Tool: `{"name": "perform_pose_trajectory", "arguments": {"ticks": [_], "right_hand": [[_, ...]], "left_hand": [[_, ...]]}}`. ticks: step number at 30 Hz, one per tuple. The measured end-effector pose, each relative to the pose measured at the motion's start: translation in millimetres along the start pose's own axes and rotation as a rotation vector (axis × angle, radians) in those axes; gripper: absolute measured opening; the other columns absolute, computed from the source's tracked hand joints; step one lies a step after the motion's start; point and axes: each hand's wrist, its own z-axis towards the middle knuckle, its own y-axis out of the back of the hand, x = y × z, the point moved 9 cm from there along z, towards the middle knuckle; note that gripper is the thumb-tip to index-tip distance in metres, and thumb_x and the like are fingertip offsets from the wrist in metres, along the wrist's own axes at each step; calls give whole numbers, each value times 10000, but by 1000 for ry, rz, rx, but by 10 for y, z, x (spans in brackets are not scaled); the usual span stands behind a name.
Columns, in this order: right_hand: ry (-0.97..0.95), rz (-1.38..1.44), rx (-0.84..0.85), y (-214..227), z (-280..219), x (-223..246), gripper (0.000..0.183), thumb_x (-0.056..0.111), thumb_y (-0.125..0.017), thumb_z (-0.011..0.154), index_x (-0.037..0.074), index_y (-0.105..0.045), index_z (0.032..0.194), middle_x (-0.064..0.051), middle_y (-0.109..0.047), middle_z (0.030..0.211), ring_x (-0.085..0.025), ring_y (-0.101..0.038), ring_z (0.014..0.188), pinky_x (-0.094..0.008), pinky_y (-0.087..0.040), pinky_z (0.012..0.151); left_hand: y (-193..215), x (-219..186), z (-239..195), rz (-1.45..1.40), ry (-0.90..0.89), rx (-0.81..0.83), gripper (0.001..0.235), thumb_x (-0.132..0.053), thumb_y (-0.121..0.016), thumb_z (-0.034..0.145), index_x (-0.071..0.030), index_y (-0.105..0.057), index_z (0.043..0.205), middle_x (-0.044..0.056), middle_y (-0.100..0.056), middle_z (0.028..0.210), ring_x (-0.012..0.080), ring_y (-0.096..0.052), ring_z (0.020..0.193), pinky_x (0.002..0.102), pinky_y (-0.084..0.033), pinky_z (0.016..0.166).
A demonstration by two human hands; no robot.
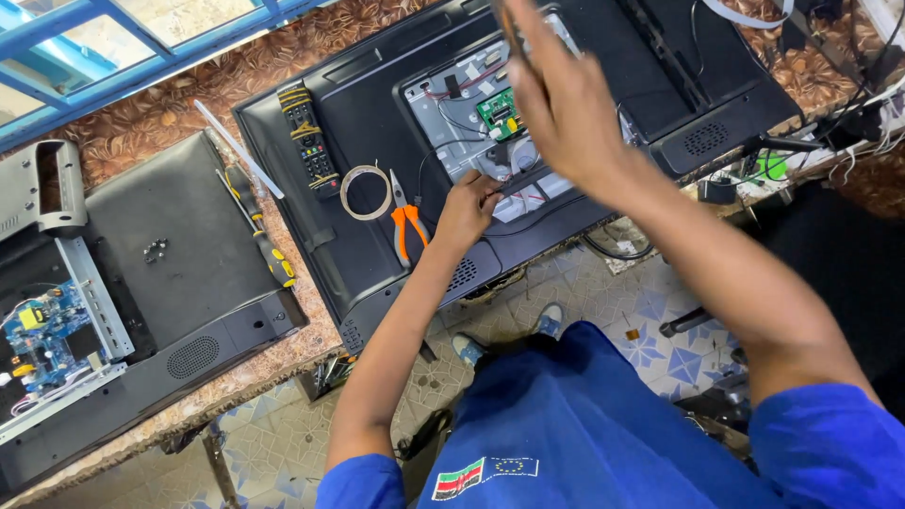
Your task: The person works on the internal wiring of an open television chassis, using a screwdriver to adjust connections on the circuit board. They then use pliers to strip the insulation from a wire and continue manipulating the internal components.
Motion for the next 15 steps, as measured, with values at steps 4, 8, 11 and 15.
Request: {"name": "perform_pose_trajectory", "arguments": {"ticks": [4, 8, 11, 15], "right_hand": [[-246, -53, 98, -312, -836, -45, 611, 19, -462, 1051, 84, -325, 1643, -297, -745, 991, -424, -643, 516, -428, -438, 419], [-479, -132, 229, -720, -1686, -338, 625, 88, -445, 1041, 151, -332, 1652, -212, -690, 604, -362, -630, 440, -413, -389, 436], [-508, -196, 262, -899, -1990, -361, 609, 43, -438, 1030, 100, -345, 1629, -220, -658, 553, -304, -604, 408, -345, -383, 402], [-495, -163, 234, -1012, -2038, -281, 646, -13, -452, 997, 90, -345, 1627, -192, -646, 541, -295, -579, 388, -353, -379, 407]], "left_hand": [[50, 31, 13, 7, 1, -46, 105, -115, -727, 921, -39, -727, 994, 117, -561, 797, 389, -655, 741, 423, -561, 655], [38, 38, 7, -8, 11, -62, 95, -109, -732, 923, -29, -732, 974, 126, -568, 786, 382, -655, 729, 407, -565, 662], [17, 59, -13, 17, 6, -75, 99, -107, -746, 907, -25, -730, 960, 139, -581, 781, 395, -658, 733, 420, -564, 658], [1, 77, -6, 37, -10, -96, 91, -83, -741, 908, -16, -724, 966, 141, -585, 784, 368, -659, 687, 403, -562, 612]]}}
